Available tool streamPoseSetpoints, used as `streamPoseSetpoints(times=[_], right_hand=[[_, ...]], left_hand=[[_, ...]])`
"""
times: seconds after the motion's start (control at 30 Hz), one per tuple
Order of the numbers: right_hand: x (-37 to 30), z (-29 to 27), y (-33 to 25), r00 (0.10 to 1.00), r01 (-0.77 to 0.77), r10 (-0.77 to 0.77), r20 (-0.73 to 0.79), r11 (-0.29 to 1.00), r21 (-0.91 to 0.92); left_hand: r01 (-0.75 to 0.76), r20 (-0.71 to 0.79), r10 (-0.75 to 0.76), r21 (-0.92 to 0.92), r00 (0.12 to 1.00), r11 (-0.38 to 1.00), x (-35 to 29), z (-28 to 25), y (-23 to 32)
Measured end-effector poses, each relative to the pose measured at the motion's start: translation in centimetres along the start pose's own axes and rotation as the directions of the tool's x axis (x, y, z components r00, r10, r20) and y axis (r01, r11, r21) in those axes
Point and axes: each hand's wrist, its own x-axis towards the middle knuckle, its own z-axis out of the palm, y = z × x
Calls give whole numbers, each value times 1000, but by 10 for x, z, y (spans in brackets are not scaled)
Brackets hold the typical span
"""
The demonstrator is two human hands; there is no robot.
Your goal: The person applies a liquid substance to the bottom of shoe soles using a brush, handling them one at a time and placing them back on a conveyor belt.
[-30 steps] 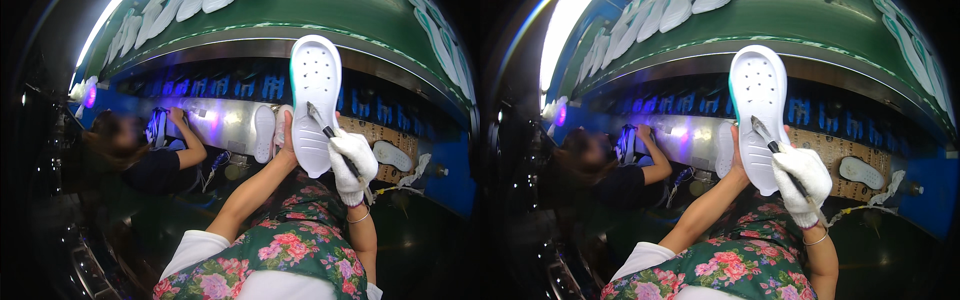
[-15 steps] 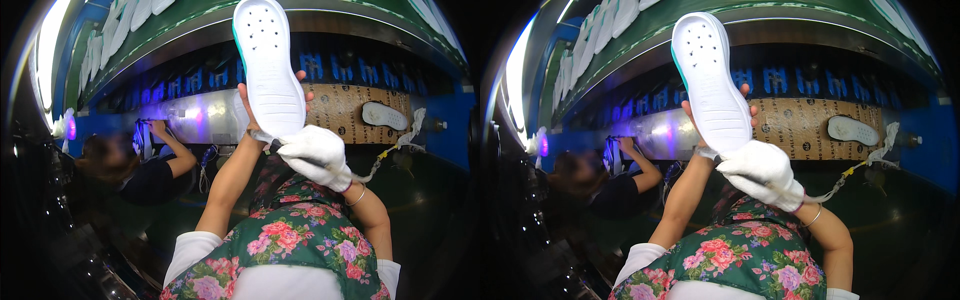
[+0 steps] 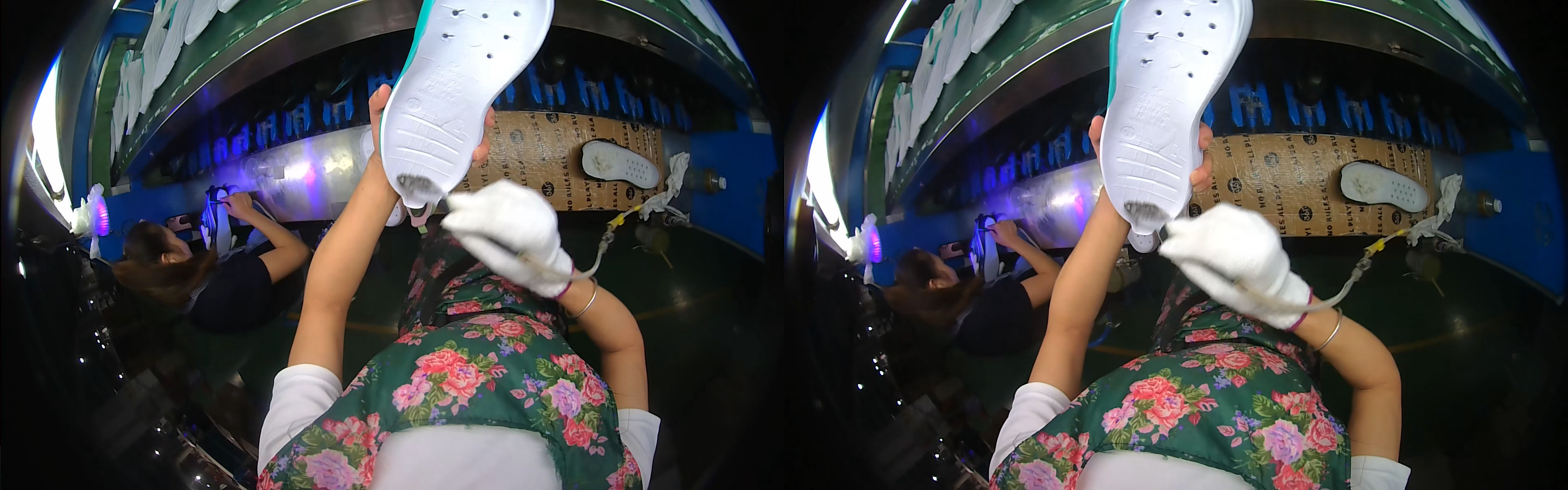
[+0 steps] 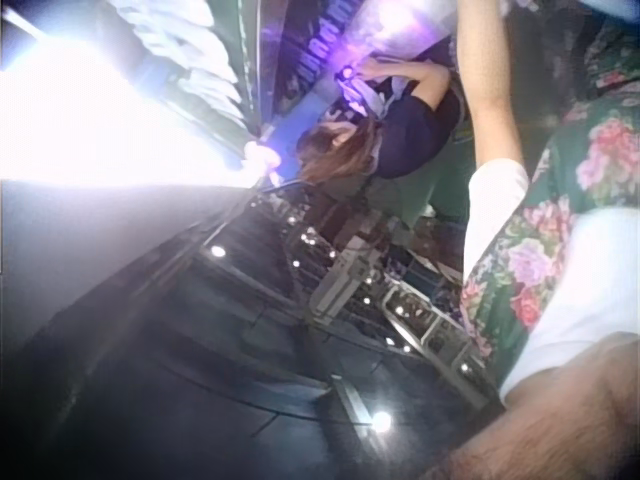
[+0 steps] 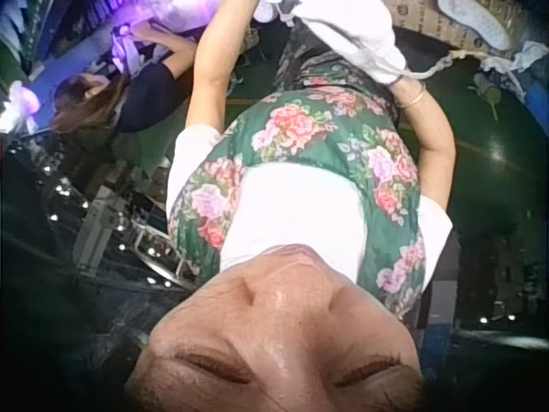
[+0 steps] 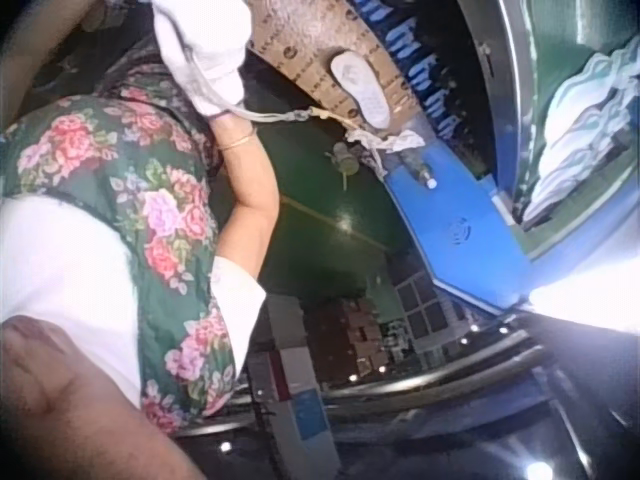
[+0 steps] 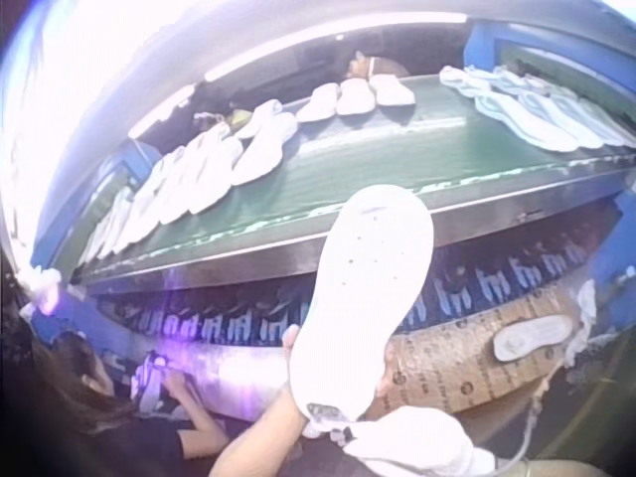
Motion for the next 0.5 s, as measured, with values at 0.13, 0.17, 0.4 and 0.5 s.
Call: streamPoseSetpoints(times=[0.13, 0.17, 0.4, 0.5], right_hand=[[-5, 4, -18, 986, -132, 108, 128, 970, 202], [-4, 2, -18, 985, -170, 155, 81, 958, 229], [-8, 7, -5, 994, 107, -102, 41, 979, -173], [-13, 11, -13, 993, 76, -67, 102, 993, -89]], left_hand=[[84, 85, -81, -32, 993, 996, 2, -1, 6], [104, 77, -100, -40, 992, 994, 3, 0, 8], [231, -76, -232, -22, 970, 973, 1, -10, 17], [303, -32, -304, -33, 952, 952, 2, -13, 21]])
